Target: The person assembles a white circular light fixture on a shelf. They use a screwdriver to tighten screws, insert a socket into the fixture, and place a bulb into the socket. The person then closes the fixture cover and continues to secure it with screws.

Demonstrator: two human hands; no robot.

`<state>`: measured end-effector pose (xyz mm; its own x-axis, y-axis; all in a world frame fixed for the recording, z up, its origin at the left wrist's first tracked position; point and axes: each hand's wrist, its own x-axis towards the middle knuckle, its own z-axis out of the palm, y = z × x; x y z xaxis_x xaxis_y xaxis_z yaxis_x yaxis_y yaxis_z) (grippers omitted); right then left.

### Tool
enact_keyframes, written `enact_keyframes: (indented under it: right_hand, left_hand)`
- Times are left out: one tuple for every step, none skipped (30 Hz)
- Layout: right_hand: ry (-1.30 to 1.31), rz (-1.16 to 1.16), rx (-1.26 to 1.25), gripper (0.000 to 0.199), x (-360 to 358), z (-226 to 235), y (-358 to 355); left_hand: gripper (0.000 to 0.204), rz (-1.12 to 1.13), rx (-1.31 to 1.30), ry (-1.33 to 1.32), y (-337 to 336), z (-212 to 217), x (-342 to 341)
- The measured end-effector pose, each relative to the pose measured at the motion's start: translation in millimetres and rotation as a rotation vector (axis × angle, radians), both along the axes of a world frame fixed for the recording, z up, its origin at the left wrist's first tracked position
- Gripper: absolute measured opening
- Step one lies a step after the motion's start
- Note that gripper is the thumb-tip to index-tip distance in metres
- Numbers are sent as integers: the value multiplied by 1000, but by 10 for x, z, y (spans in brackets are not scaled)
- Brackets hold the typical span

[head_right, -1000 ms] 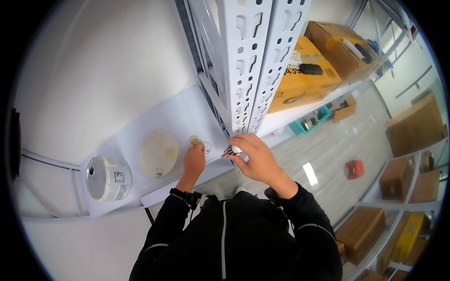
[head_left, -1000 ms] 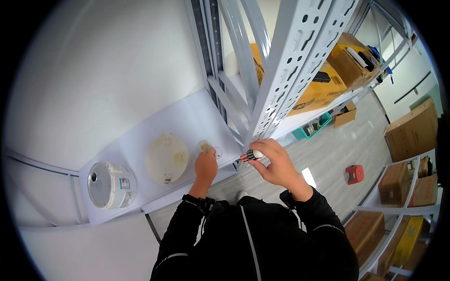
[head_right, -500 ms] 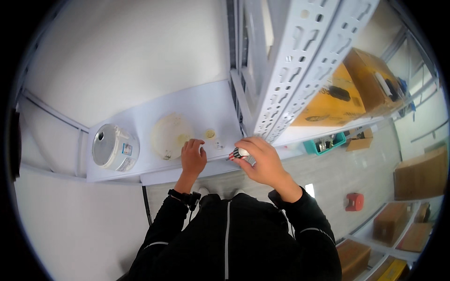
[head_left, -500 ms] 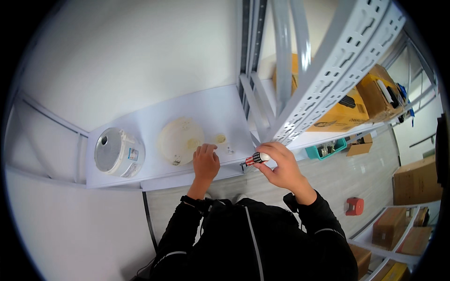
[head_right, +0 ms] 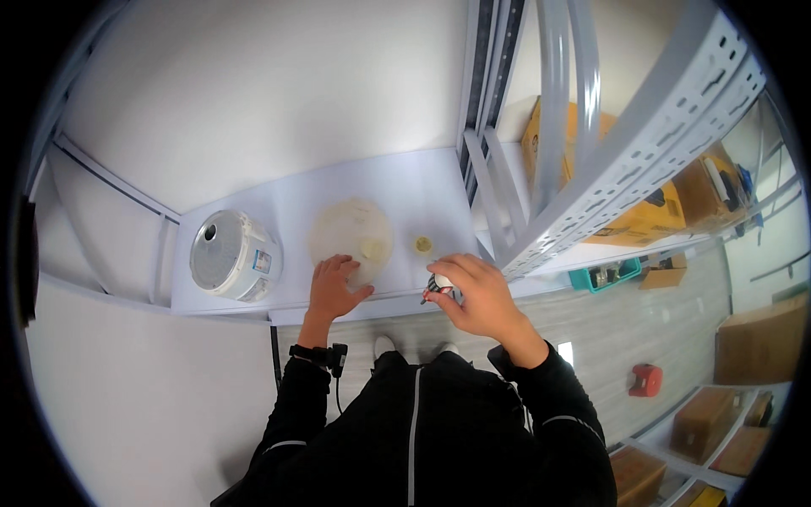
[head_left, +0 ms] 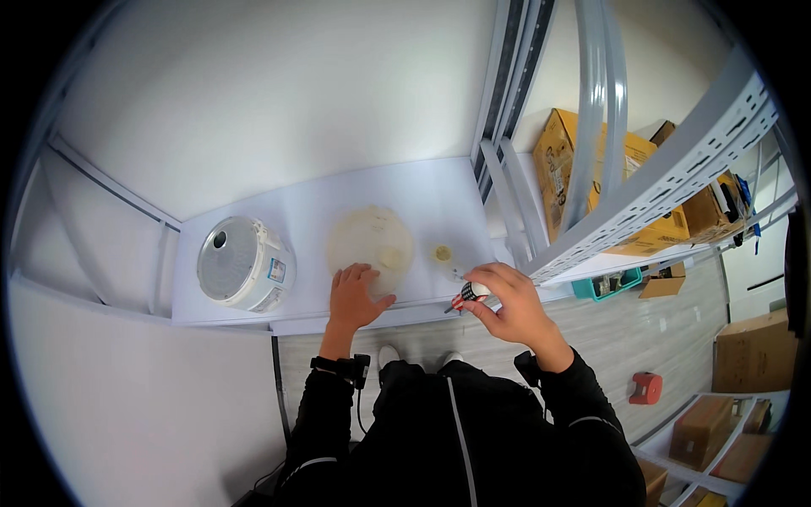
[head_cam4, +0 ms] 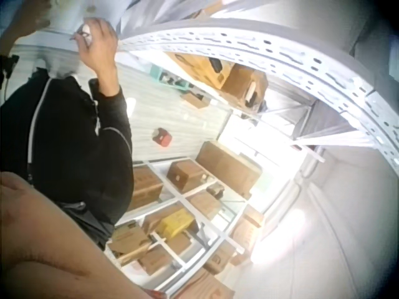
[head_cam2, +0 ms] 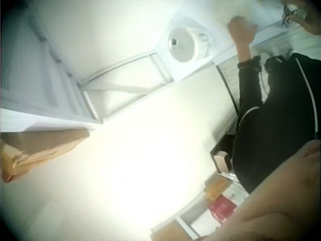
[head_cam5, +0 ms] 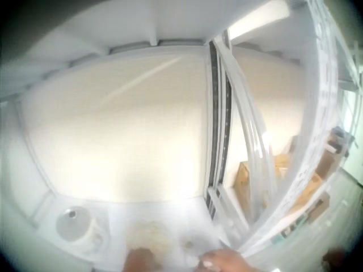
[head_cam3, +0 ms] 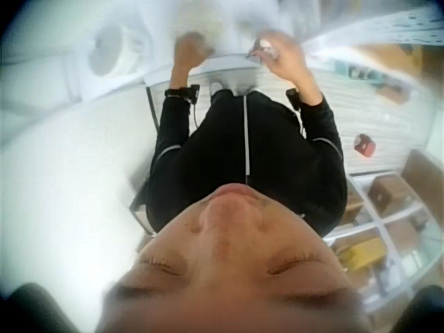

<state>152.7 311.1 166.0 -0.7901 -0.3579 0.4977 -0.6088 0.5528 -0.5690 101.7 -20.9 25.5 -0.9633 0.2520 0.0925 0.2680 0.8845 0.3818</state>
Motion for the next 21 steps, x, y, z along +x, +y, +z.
enact_keyframes:
  right_hand:
    - [-9,-7,5,41,-16,-2,-44]
    - [-1,-17,2,40,-32,2,-95]
    - [7,-27,0,40,-51,10,-146]
    - [15,-38,-3,40,-67,17,-197]
    - [9,-40,3,41,-83,29,-246]
    - [2,-42,8,42,-99,40,-294]
    - [-5,-44,14,42,-116,51,-349]
    - [-9,-49,13,42,-128,56,-398]
    - [-14,-54,12,42,-143,61,-448]
    - [-18,-58,10,42,-155,64,-501]
    - [-18,-68,10,42,-166,57,-554]
    - [-18,-77,10,42,-174,44,-608]
    - [-17,-88,10,42,-185,29,-664]
    - [-5,-89,2,42,-204,17,-733]
    - [7,-90,-5,42,-228,3,-808]
    - [20,-92,-12,42,-251,-8,-883]
    - [21,-100,-11,42,-276,-17,-947]
    - [22,-107,-11,42,-302,-24,-1012]
    - [24,-115,-11,42,-327,-32,-1074]
    - [35,-138,-9,42,-351,-44,-1126]
    - [48,-163,-6,42,-374,-55,-1169]
  left_hand:
    - [64,-28,-22,-50,-20,49,-17]
    - [69,-52,-44,-102,-35,111,-19]
    - [70,-70,-34,-126,-45,120,-35]
    - [72,-88,-25,-149,-53,132,-51]
    - [74,-105,-14,-171,-91,126,-64]
    - [74,-142,52,-174,-154,57,-91]
    - [75,-178,118,-176,-217,-49,-130]
    - [76,-220,184,-179,-246,-64,-160]
    - [77,-228,258,-212,-274,-78,-187]
    - [78,-235,331,-246,-288,-96,-222]
    - [78,-245,402,-278,-296,-70,-255]
    - [77,-248,362,-249,-314,-43,-272]
    - [76,-252,321,-219,-335,-16,-287]
    - [74,-251,281,-188,-376,-14,-292]
    - [76,-282,252,-123,-424,-86,-308]
    - [77,-312,222,-57,-470,-192,-326]
    - [78,-345,194,9,-490,-214,-350]
    - [77,-348,195,-1,-511,-236,-364]
    - [77,-352,196,-12,-518,-260,-373]
    - [76,-359,197,-24,-501,-241,-380]
    - [75,-343,174,-21,-462,-170,-373]
